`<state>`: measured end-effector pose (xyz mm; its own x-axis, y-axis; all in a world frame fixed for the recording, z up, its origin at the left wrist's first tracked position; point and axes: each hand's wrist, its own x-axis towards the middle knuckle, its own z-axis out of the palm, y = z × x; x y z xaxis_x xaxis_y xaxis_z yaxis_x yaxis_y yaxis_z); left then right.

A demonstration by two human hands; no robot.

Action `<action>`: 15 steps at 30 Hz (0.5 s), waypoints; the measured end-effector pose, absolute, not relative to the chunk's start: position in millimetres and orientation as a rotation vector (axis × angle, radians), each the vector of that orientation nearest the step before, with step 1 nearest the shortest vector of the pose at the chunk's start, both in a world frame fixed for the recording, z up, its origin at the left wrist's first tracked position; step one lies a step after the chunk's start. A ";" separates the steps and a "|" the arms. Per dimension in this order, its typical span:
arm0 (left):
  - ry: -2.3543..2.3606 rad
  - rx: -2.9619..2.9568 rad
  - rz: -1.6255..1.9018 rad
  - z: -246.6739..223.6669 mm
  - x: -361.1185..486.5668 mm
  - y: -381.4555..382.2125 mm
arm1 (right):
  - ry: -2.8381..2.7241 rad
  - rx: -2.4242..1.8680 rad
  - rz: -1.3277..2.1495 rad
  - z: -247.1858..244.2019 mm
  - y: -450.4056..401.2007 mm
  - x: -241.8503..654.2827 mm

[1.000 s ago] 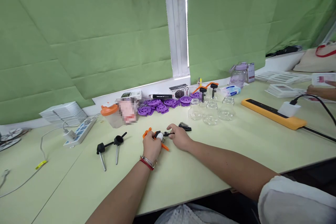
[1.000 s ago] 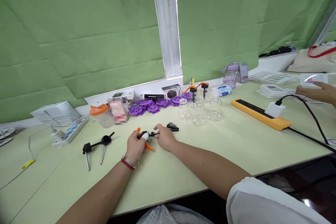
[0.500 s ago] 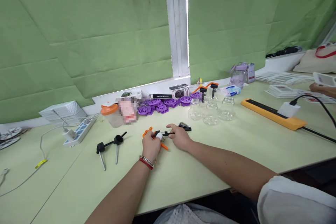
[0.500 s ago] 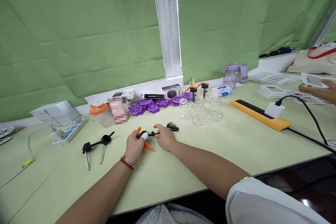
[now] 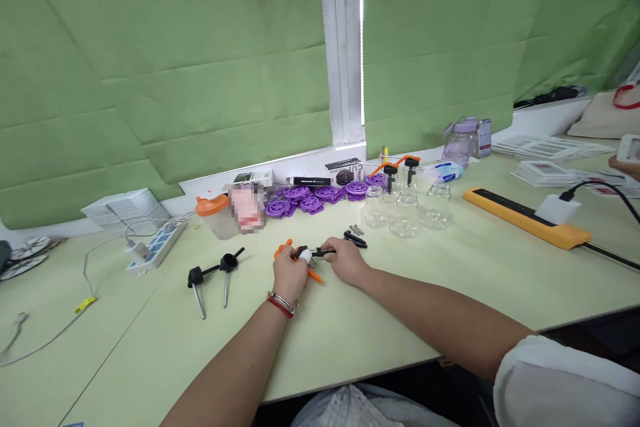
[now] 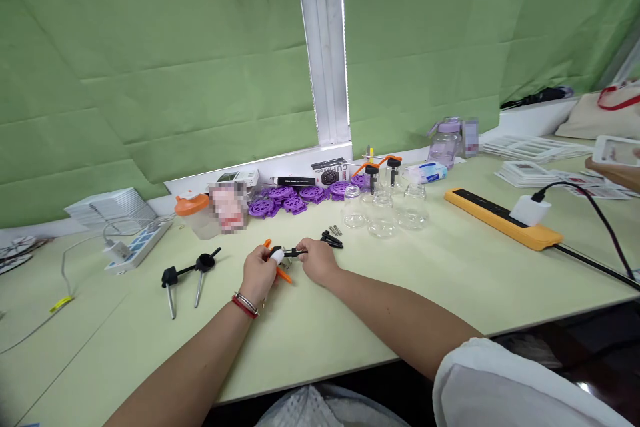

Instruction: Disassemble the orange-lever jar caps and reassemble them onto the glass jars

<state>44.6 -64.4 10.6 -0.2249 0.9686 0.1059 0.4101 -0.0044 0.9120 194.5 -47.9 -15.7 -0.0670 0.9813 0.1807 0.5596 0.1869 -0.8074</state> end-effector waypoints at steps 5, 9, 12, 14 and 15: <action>1.664 1.538 1.201 15.2 47.7 -69.0 | -1.733 -1.441 0.790 -14.0 -47.3 194.3; 1.687 1.526 1.191 13.0 49.3 -69.3 | -1.772 -1.453 0.749 -12.7 -47.7 193.1; 1.694 1.493 1.183 9.7 48.8 -67.0 | -1.765 -1.482 0.724 -10.8 -48.4 192.4; 1.699 1.487 1.183 8.0 48.2 -65.2 | -1.763 -1.471 0.721 -9.7 -48.8 192.3; 1.704 1.485 1.184 7.4 47.9 -64.4 | -1.769 -1.462 0.723 -9.4 -48.9 192.3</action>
